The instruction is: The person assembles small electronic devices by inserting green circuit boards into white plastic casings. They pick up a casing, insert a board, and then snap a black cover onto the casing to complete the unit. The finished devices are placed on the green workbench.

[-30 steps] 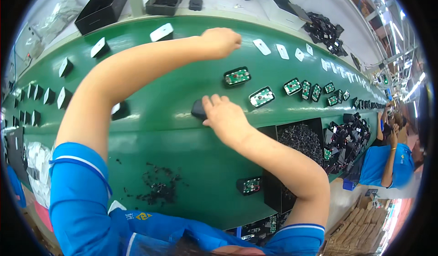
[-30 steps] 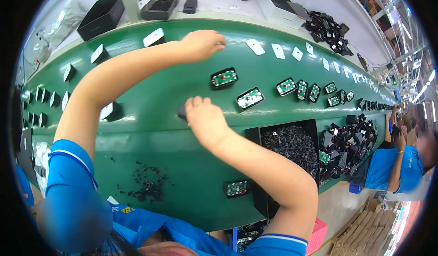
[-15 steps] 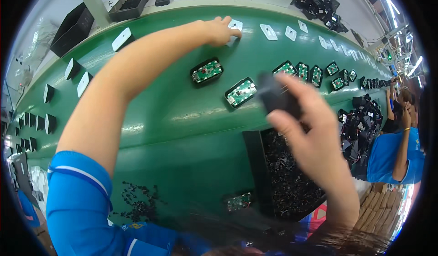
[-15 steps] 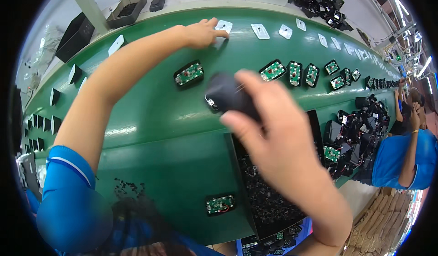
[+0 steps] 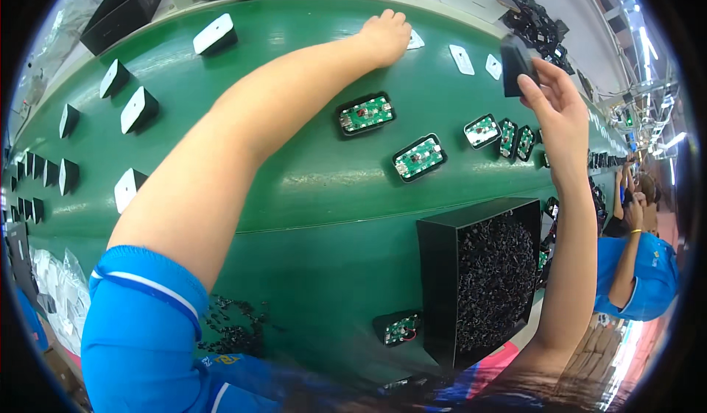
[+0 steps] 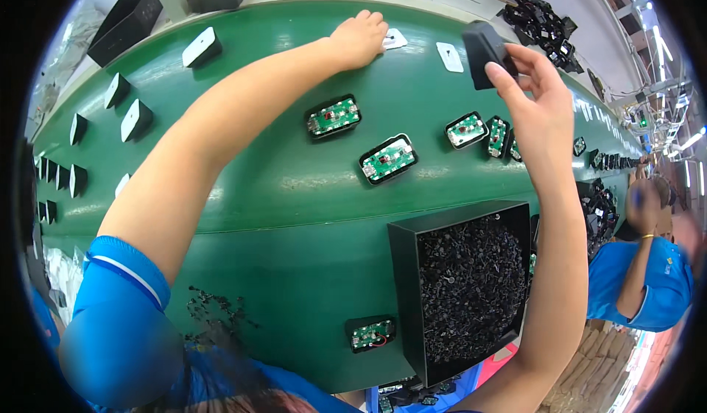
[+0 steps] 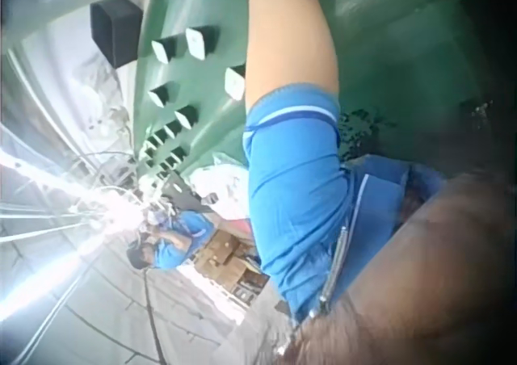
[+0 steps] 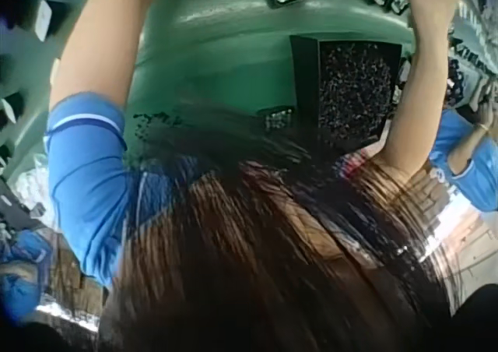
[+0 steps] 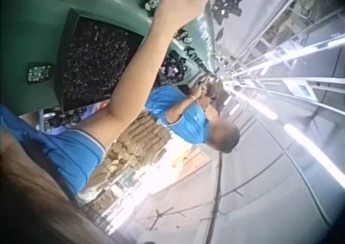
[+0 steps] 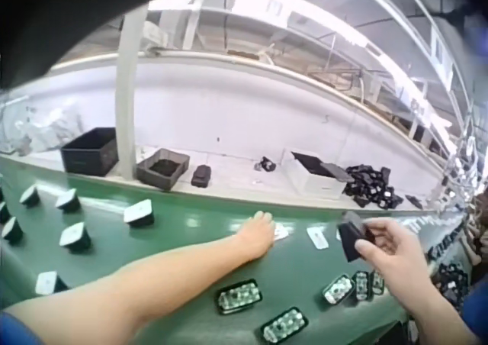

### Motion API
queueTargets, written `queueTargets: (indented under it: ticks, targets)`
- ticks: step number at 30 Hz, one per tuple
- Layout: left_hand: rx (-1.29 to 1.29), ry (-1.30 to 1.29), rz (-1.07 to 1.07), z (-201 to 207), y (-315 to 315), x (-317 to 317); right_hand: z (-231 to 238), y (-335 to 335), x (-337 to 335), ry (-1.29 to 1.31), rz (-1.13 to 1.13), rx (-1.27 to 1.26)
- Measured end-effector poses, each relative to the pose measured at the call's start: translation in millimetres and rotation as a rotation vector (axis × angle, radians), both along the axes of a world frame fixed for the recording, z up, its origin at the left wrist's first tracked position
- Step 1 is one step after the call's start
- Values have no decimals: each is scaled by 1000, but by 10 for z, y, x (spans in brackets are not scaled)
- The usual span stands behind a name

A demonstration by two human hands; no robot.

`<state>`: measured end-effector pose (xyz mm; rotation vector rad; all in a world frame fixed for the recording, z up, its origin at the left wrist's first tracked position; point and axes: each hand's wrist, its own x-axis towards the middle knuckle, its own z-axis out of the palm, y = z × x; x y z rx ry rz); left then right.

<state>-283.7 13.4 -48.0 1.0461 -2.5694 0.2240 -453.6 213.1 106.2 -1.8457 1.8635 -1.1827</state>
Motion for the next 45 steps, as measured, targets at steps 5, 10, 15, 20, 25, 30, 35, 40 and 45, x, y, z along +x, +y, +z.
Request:
queueTargets:
  ticks: [5, 10, 15, 20, 25, 30, 35, 40, 45]
  targets:
    - [88, 58, -236, -62, 166, 469, -317, -405, 155, 256, 43, -36]
    - [279, 145, -255, 36, 351, 910, -562, -823, 475, 472, 189, -6]
    - [336, 313, -275, -9, 350, 1094, -640, -1044, 723, 622, 241, 149]
    - [328, 421, -146, 10, 395, 1128, -702, -1127, 710, 663, 269, 254]
    - [268, 343, -357, -94, 377, 1115, -811, -1171, 794, 631, 305, 292]
    - [326, 216, -314, -46, 438, 1134, -854, -1195, 766, 643, 309, 324]
    - [311, 187, -313, -66, 436, 1148, -934, -1202, 730, 611, 340, 271]
    - [219, 174, -322, -151, 426, 1108, -1107, -1167, 709, 808, 369, 45]
    - [173, 225, -325, -135, 423, 949, -1135, -1271, 674, 631, 266, 221]
